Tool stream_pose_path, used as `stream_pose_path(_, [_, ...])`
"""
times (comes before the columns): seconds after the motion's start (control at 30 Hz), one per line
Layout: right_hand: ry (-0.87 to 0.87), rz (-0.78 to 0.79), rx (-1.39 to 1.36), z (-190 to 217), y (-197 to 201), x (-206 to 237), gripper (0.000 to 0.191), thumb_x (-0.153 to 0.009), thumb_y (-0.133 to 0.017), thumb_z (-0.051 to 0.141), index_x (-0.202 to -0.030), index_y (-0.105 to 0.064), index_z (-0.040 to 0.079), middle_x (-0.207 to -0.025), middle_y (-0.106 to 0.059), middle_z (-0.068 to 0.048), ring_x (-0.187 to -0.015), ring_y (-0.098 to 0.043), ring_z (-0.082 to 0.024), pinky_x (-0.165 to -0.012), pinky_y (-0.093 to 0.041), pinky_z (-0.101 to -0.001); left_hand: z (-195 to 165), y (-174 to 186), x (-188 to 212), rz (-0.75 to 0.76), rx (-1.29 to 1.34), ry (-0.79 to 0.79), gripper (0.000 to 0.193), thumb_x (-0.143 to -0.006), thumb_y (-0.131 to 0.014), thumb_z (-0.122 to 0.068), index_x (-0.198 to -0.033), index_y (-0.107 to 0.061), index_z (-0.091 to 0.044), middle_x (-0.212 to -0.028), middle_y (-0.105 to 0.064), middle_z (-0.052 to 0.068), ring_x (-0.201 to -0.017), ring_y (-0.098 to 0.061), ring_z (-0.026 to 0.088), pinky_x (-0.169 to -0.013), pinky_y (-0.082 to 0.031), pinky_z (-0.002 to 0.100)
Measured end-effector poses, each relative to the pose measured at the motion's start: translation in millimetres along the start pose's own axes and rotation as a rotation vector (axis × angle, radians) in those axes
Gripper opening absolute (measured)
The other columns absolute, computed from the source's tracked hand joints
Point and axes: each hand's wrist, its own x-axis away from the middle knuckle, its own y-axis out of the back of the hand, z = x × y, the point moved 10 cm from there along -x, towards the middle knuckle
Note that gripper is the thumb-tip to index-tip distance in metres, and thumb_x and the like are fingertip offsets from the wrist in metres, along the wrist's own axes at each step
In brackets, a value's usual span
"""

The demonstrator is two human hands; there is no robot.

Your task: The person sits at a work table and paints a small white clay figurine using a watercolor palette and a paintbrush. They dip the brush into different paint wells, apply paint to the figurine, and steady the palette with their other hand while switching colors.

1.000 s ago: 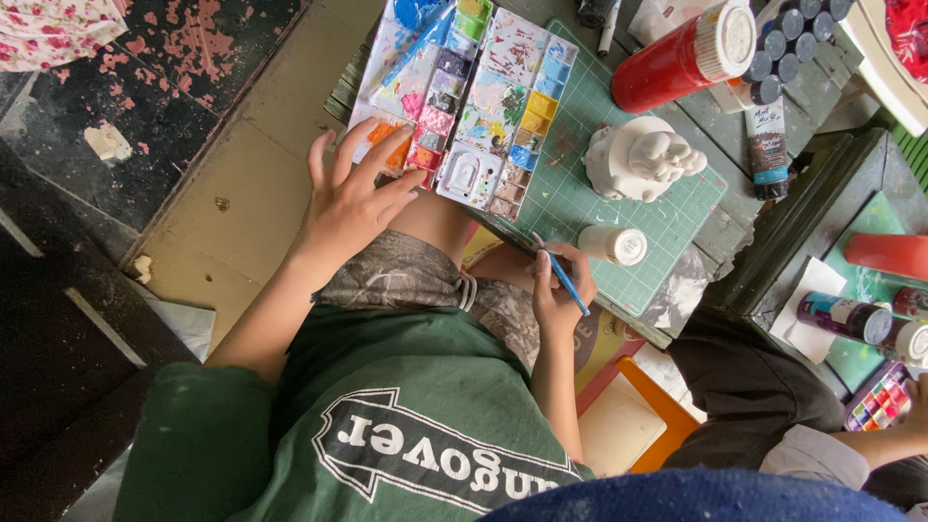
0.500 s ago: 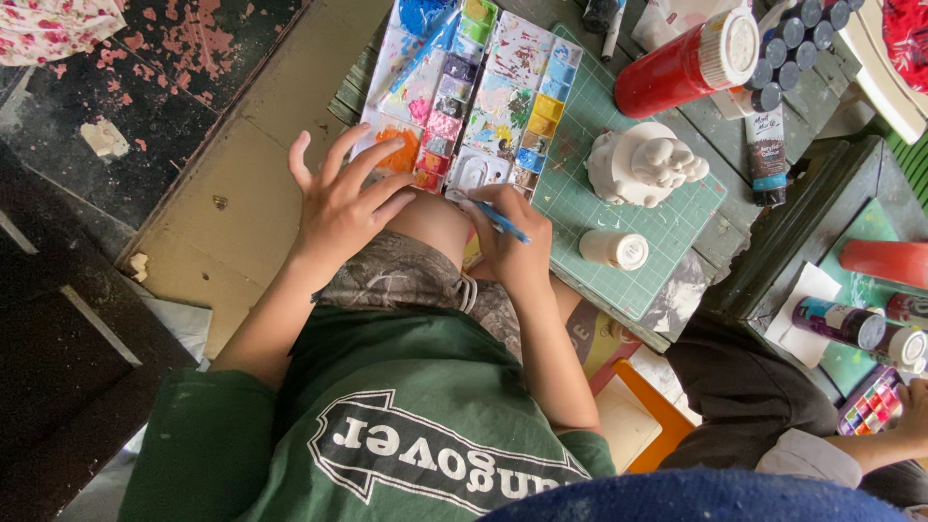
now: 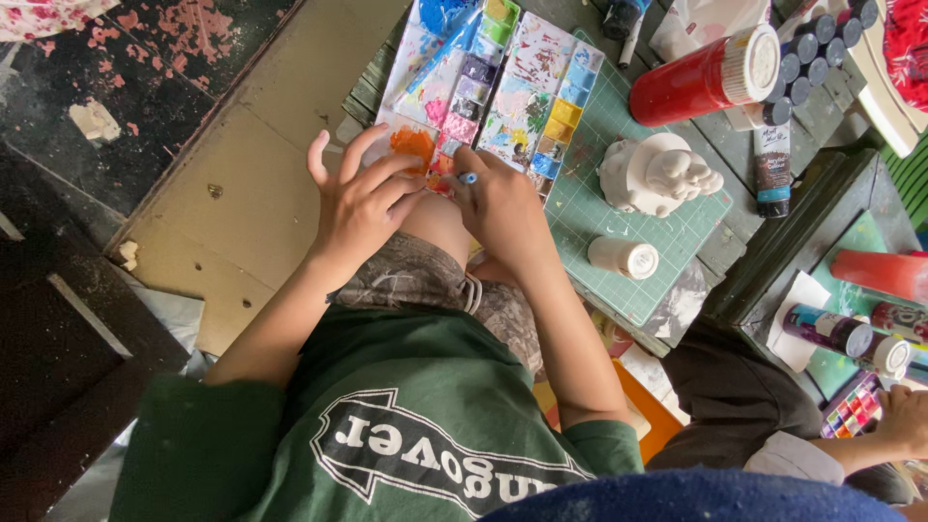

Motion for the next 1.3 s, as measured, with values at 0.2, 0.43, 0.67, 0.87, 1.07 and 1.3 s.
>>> stream_pose_path(0.2, [-0.182, -0.129, -0.19, -16, -12, 18, 0.018, -0.097, -0.073, 0.012, -0.091, -0.058, 0.004, -0.076, -0.067, -0.013, -0.063, -0.07, -0.027, -0.055, -0.052, -0.037, -2, 4, 3, 0.007, -0.031, -0.023, 0.01, -0.096, -0.084, -0.024, -0.096, -0.074, -0.02, -0.125, -0.07, -0.015, -0.145, -0.047, 0.018, -0.123, -0.011, 0.062])
stream_pose_path(0.43, [-0.097, -0.212, -0.136, -9, -9, 26, 0.015, -0.099, -0.071, 0.011, -0.095, -0.058, 0.004, -0.083, -0.064, -0.014, -0.068, -0.066, -0.034, -0.059, -0.051, -0.0414, -6, -2, -1, 0.012, -0.058, -0.082, 0.011, -0.096, -0.08, -0.022, -0.105, -0.073, -0.02, -0.127, -0.07, -0.014, -0.143, -0.05, 0.017, -0.12, -0.013, 0.063])
stream_pose_path(0.67, [-0.122, -0.155, -0.064, -16, -11, 23, 0.02, -0.1, -0.07, 0.014, -0.095, -0.055, 0.003, -0.078, -0.062, -0.015, -0.064, -0.062, -0.036, -0.056, -0.045, -0.0447, -10, -6, -1, -0.059, -0.041, -0.136, 0.007, -0.097, -0.078, -0.018, -0.096, -0.072, -0.018, -0.114, -0.071, -0.014, -0.13, -0.058, 0.011, -0.118, -0.019, 0.06])
stream_pose_path(0.87, [-0.276, -0.249, -0.186, -33, -19, 32, 0.022, -0.101, -0.069, 0.017, -0.088, -0.057, 0.004, -0.063, -0.058, -0.011, -0.053, -0.058, -0.028, -0.053, -0.043, -0.0388, -10, -3, -6, -0.09, 0.07, -0.191, 0.008, -0.094, -0.081, -0.014, -0.097, -0.073, -0.013, -0.105, -0.071, -0.008, -0.112, -0.064, 0.012, -0.106, -0.036, 0.046])
stream_pose_path(1.07, [-0.352, -0.373, -0.228, -36, -32, 42, 0.019, -0.102, -0.067, 0.018, -0.09, -0.059, 0.005, -0.065, -0.064, -0.008, -0.055, -0.065, -0.018, -0.054, -0.048, -0.0305, -15, 0, -6, -0.14, 0.113, -0.171, 0.013, -0.09, -0.083, -0.011, -0.089, -0.07, -0.011, -0.108, -0.075, -0.008, -0.101, -0.064, 0.014, -0.102, -0.037, 0.043])
stream_pose_path(1.3, [-0.353, -0.444, -0.406, -43, -42, 52, 0.019, -0.106, -0.063, 0.014, -0.091, -0.056, 0.005, -0.066, -0.062, -0.005, -0.054, -0.06, -0.009, -0.053, -0.044, -0.0249, -13, 2, -6, -0.135, 0.152, -0.128, 0.016, -0.086, -0.083, -0.007, -0.096, -0.072, -0.012, -0.114, -0.076, -0.005, -0.1, -0.065, 0.015, -0.102, -0.039, 0.042])
